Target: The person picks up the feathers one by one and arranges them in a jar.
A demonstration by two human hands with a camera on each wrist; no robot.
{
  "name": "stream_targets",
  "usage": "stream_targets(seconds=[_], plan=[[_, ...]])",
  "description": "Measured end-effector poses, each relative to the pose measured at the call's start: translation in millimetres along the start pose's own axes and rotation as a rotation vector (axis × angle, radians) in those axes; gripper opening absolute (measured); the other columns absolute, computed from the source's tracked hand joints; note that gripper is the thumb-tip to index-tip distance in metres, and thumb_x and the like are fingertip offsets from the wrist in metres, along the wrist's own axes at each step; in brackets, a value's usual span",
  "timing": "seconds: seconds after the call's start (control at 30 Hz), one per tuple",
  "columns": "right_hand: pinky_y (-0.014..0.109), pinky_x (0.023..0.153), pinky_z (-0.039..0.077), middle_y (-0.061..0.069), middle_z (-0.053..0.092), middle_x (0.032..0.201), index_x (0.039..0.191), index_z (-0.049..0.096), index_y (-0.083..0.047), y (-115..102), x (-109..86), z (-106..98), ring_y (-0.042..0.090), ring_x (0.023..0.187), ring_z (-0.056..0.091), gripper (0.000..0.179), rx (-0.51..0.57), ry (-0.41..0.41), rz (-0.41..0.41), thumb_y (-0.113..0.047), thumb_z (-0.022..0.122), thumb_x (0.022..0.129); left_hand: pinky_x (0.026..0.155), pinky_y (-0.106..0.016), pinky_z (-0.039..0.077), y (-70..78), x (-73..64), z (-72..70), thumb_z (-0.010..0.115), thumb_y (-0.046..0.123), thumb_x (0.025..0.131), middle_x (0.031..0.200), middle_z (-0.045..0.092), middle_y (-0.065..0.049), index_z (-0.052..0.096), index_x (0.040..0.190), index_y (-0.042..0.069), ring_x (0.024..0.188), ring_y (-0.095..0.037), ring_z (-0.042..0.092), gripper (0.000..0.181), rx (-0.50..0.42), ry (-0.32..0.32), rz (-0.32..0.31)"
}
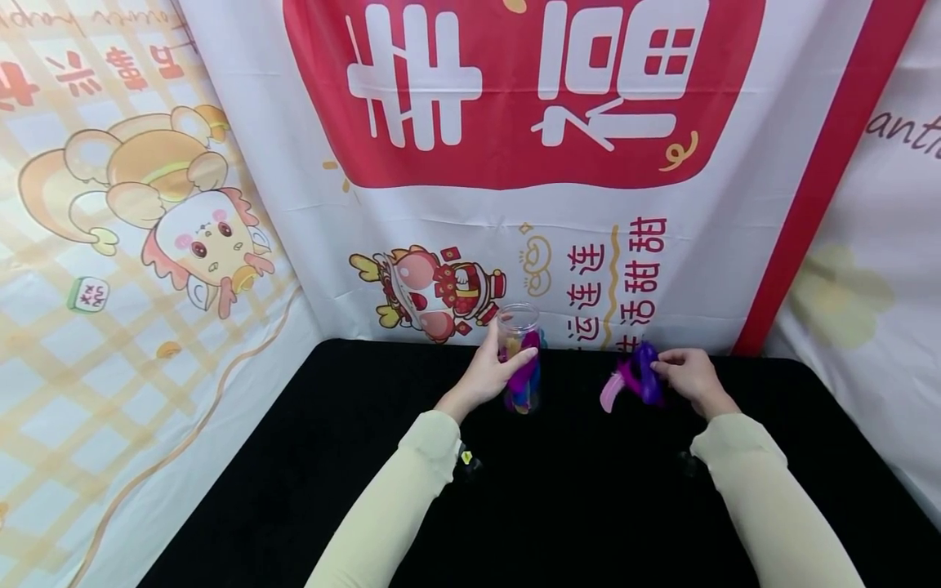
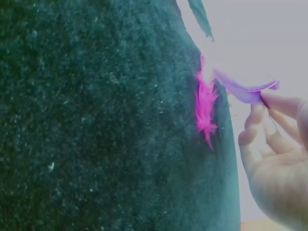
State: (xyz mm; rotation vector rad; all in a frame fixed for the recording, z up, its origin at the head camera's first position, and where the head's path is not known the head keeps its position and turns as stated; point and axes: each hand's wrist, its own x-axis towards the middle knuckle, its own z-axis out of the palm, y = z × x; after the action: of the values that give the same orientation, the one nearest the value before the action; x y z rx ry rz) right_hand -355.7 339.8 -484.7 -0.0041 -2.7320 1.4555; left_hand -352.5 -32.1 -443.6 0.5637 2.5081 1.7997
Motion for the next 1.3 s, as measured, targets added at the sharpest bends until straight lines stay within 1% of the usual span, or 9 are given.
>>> stream_targets(seconds=[0.13, 0.27, 0.6, 0.73, 0.97, 1.03, 1.13, 1.23, 1.3], plan=[[0.035, 0.073, 0.06, 0.007, 0.075, 0.097, 0.125, 0.06, 0.018, -8, -3.9, -2, 0.011, 0.08, 0.07, 0.04, 0.073, -0.008, -0.004, -0.015, 0.062, 0.103, 0.107, -0.05, 0.045, 0.3, 0.3, -1.0, 0.07, 0.049, 0.096, 0.139, 0.053, -0.007, 0.028, 0.153, 0.036, 0.127, -0.026, 0.056, 0.072, 0.004, 0.005, 0.008], [0.036, 0.074, 0.06, 0.006, 0.075, 0.096, 0.126, 0.059, 0.017, -15, -9.0, -4, 0.014, 0.081, 0.071, 0.038, 0.086, -0.014, -0.007, -0.013, 0.062, 0.103, 0.108, -0.05, 0.045, 0.1, 0.0, -0.6, 0.069, 0.049, 0.096, 0.139, 0.053, -0.007, 0.028, 0.153, 0.035, 0.127, -0.025, 0.056, 0.071, 0.001, 0.003, 0.009], [0.034, 0.076, 0.06, 0.002, 0.076, 0.094, 0.129, 0.056, 0.018, -29, -16.8, -9, 0.009, 0.082, 0.072, 0.04, 0.129, -0.028, -0.017, -0.012, 0.06, 0.104, 0.11, -0.051, 0.043, 0.6, -1.6, -0.3, 0.069, 0.048, 0.096, 0.141, 0.052, -0.008, 0.027, 0.154, 0.035, 0.13, -0.027, 0.054, 0.073, 0.012, 0.009, 0.006], [0.033, 0.074, 0.06, 0.002, 0.076, 0.095, 0.128, 0.056, 0.02, -33, -18.5, -9, 0.01, 0.081, 0.072, 0.039, 0.149, -0.034, -0.038, -0.011, 0.06, 0.104, 0.11, -0.05, 0.043, 0.5, -2.0, 0.0, 0.069, 0.048, 0.097, 0.141, 0.052, -0.009, 0.026, 0.155, 0.033, 0.13, -0.027, 0.054, 0.074, 0.013, 0.006, 0.011], [0.03, 0.074, 0.059, -0.004, 0.075, 0.094, 0.125, 0.058, 0.018, -45, -21.4, -5, 0.009, 0.08, 0.07, 0.04, 0.165, -0.037, -0.062, -0.015, 0.064, 0.103, 0.11, -0.051, 0.043, -0.1, -2.7, 0.4, 0.068, 0.049, 0.097, 0.142, 0.052, -0.008, 0.026, 0.155, 0.034, 0.13, -0.027, 0.053, 0.073, 0.002, 0.0, 0.004], [0.029, 0.074, 0.059, -0.003, 0.075, 0.096, 0.126, 0.058, 0.017, -50, -21.7, -4, 0.01, 0.082, 0.07, 0.041, 0.162, -0.041, -0.064, -0.016, 0.064, 0.103, 0.11, -0.051, 0.043, 0.2, -2.8, 0.3, 0.068, 0.049, 0.097, 0.141, 0.052, -0.008, 0.026, 0.155, 0.034, 0.13, -0.027, 0.054, 0.074, -0.003, -0.003, 0.0], [0.028, 0.075, 0.059, 0.003, 0.074, 0.102, 0.128, 0.058, 0.016, -57, -22.8, -3, 0.011, 0.085, 0.07, 0.042, 0.155, -0.049, -0.075, -0.018, 0.063, 0.103, 0.11, -0.052, 0.043, 0.5, -2.6, 0.2, 0.068, 0.049, 0.097, 0.141, 0.052, -0.008, 0.026, 0.155, 0.034, 0.13, -0.027, 0.054, 0.074, -0.011, -0.005, -0.007], [0.027, 0.076, 0.059, 0.009, 0.074, 0.106, 0.129, 0.059, 0.015, -64, -23.6, -2, 0.008, 0.084, 0.069, 0.043, 0.155, -0.052, -0.079, -0.019, 0.063, 0.103, 0.11, -0.051, 0.043, 0.6, -2.8, 0.3, 0.068, 0.049, 0.097, 0.14, 0.052, -0.008, 0.025, 0.156, 0.034, 0.13, -0.027, 0.054, 0.074, -0.016, -0.008, -0.008], [0.027, 0.075, 0.058, 0.01, 0.074, 0.107, 0.129, 0.059, 0.015, -68, -25.0, -1, 0.006, 0.083, 0.068, 0.043, 0.154, -0.052, -0.083, -0.02, 0.063, 0.103, 0.11, -0.051, 0.043, 0.6, -3.0, 0.3, 0.069, 0.048, 0.097, 0.14, 0.052, -0.008, 0.025, 0.156, 0.034, 0.13, -0.027, 0.054, 0.075, -0.018, -0.009, -0.007]])
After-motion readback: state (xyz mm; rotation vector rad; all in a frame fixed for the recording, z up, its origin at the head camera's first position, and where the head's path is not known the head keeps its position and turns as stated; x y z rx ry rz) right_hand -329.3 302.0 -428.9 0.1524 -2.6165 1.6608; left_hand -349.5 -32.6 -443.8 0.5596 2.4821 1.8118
